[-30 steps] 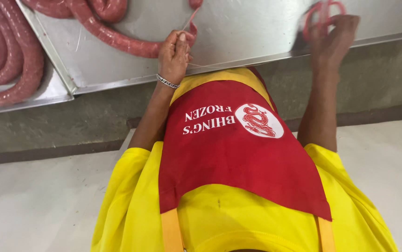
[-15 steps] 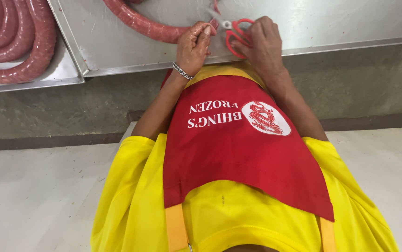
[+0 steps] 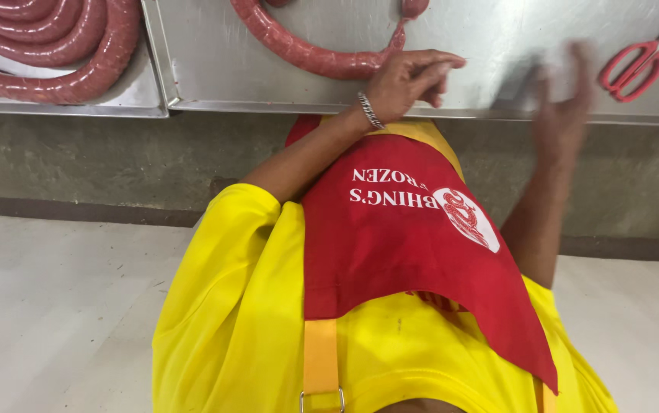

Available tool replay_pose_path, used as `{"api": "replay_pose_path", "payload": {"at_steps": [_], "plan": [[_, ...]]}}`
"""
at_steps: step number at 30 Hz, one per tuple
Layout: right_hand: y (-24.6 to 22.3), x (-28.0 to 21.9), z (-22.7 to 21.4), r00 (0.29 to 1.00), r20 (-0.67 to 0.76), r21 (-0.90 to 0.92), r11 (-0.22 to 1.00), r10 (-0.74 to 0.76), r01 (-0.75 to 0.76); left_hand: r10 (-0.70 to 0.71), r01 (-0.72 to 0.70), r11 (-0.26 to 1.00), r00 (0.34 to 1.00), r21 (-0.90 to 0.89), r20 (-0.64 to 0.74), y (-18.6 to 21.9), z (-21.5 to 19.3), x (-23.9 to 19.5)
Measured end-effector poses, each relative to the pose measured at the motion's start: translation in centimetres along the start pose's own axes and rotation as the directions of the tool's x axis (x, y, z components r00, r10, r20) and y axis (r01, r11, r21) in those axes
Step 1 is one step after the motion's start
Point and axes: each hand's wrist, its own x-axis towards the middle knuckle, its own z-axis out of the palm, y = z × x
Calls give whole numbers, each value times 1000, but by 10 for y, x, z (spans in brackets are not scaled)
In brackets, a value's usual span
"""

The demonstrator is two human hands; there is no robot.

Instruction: The person sections links of sausage by twisting the casing at intervals, tying segments with string, and cutting the string with scissors.

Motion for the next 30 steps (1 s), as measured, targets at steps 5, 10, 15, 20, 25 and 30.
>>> {"api": "replay_pose_path", "payload": {"at_steps": [5,10,15,20,25,30], "plan": [[-113,-16,73,838,544,644,661,-43,-385,252,-255,966,966,43,60,24,-8,5],[-168,-4,54,878,479,656,670,-14,-347,17,-86,957,970,-278,-242,25,-56,-24],[-220,29,53,780,389,473,833,-491,288,-133,125,939,991,-319,-4,-32,-26,-32],[-201,60,36,897,440,472,858,-32,-201,-166,159,964,986,-215,-15,-23,-32,-33],[-189,21,73,757,651,701,337,59,-628,159,-154,987,978,45,-138,21,-30,-39],[-147,4,65,866,489,673,584,109,-453,166,-165,986,985,9,-48,15,-41,-40]]}}
